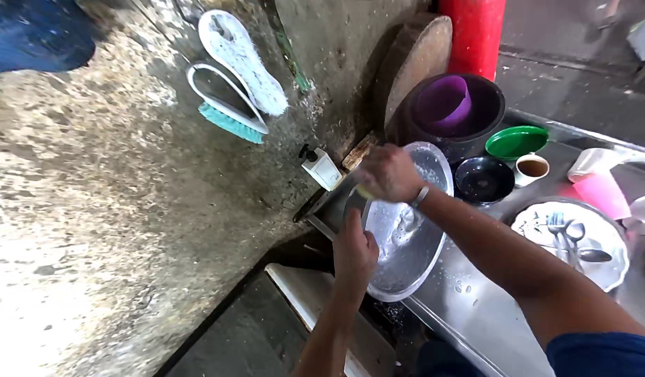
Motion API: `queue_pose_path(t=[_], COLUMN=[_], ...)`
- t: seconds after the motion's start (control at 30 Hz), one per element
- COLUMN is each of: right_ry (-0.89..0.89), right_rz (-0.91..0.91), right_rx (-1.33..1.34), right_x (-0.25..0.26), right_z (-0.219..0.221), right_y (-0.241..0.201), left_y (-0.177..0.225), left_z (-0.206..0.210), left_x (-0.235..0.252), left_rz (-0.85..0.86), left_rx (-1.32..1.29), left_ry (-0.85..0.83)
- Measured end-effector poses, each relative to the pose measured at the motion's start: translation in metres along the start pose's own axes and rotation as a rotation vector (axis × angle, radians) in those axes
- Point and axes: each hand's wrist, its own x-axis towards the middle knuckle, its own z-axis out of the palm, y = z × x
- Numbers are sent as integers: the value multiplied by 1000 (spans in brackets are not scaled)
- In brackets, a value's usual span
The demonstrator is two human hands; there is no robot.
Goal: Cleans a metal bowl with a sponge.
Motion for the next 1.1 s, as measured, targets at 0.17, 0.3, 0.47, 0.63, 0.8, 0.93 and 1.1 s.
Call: queue_pose_path(t=[0.17, 0.3, 0.47, 0.63, 0.8, 0.93, 1.1], right_ry=[-51, 66, 29, 85, -9, -58, -160], right_rz=[581, 35, 552, -28, 586, 23, 719], right_rx=[8, -25, 12, 21, -16, -104, 64], right_x=[-17, -7, -29, -13, -32, -14, -64], right_z=[-21, 1, -23, 0, -30, -9, -43], right_y=[69, -2, 69, -15, 60, -23, 71], left_y=[-28, 4, -41, 11, -32, 5, -34], left_z=[7, -13, 15, -11, 4, -15, 1], left_x=[-25, 6, -44, 3, -31, 12, 6], left_rz=[-37, -24, 26, -19, 31, 0, -43], left_rx=[36, 85, 19, 69, 38, 126, 6], left_ry=[82, -62, 104, -124, 35, -207, -93])
